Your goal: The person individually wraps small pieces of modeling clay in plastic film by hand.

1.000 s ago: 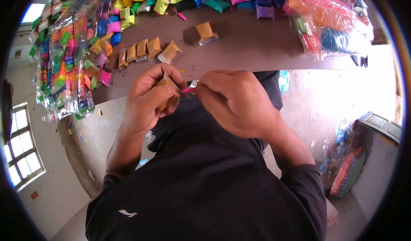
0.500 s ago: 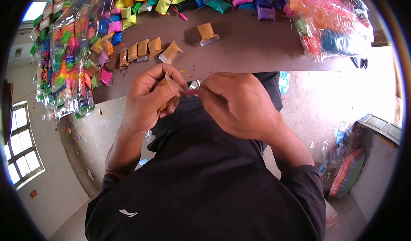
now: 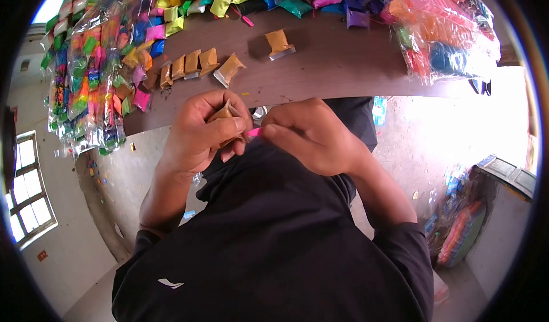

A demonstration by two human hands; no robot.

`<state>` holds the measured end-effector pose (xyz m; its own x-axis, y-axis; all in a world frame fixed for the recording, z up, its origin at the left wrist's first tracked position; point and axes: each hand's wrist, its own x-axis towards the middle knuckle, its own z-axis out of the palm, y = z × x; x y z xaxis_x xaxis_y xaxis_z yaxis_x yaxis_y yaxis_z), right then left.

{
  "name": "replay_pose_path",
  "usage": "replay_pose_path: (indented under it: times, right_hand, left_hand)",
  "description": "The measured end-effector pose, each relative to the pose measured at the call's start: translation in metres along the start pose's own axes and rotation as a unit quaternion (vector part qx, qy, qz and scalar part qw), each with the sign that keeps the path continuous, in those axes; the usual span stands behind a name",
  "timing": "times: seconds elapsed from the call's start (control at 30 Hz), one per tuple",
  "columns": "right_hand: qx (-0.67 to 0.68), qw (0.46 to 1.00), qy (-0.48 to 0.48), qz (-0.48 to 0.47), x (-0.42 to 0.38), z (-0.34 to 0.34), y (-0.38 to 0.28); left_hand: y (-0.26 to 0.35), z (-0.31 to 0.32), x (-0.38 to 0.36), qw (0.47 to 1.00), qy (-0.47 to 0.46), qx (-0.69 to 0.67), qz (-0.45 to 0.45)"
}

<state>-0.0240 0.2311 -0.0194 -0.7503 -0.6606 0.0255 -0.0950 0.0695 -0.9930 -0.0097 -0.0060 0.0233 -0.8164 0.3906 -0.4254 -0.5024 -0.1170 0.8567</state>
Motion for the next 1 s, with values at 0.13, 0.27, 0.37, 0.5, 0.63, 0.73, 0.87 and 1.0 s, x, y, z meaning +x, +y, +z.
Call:
replay_pose_path:
  times: [0.13,0.27,0.37,0.5,0.63,0.73,0.87,1.0]
  right_hand:
    - [-0.099,0.99,0.006,-0.105,0.005,-0.003,-0.003]
    - [-0.168,0.974,0.023,-0.148,0.009,-0.006,-0.015]
    - [-0.17,0.974,0.017,-0.148,0.01,-0.006,-0.014]
    - [-0.177,0.97,-0.004,-0.169,0.012,-0.008,-0.012]
    - [-0.153,0.972,-0.013,-0.179,0.01,-0.008,-0.009]
    - [-0.153,0.973,0.014,-0.171,0.007,-0.005,-0.01]
    - [-0.151,0.976,0.053,-0.146,0.004,-0.003,-0.012]
    - [-0.127,0.978,0.038,-0.158,0.005,-0.004,-0.01]
  left_hand:
    - [0.001,-0.003,0.0,1.0,-0.006,0.007,-0.007]
    - [0.008,-0.003,0.0,0.999,0.007,0.041,-0.018]
    - [0.017,-0.002,0.0,0.998,0.003,0.06,-0.032]
    - [0.026,0.001,-0.002,0.993,0.002,0.099,-0.06]
    - [0.027,0.003,-0.002,0.992,-0.006,0.102,-0.074]
    - [0.026,0.003,-0.001,0.994,-0.003,0.096,-0.058]
    - [0.027,0.004,-0.001,0.994,-0.002,0.098,-0.055]
    - [0.029,0.005,-0.001,0.993,-0.004,0.102,-0.063]
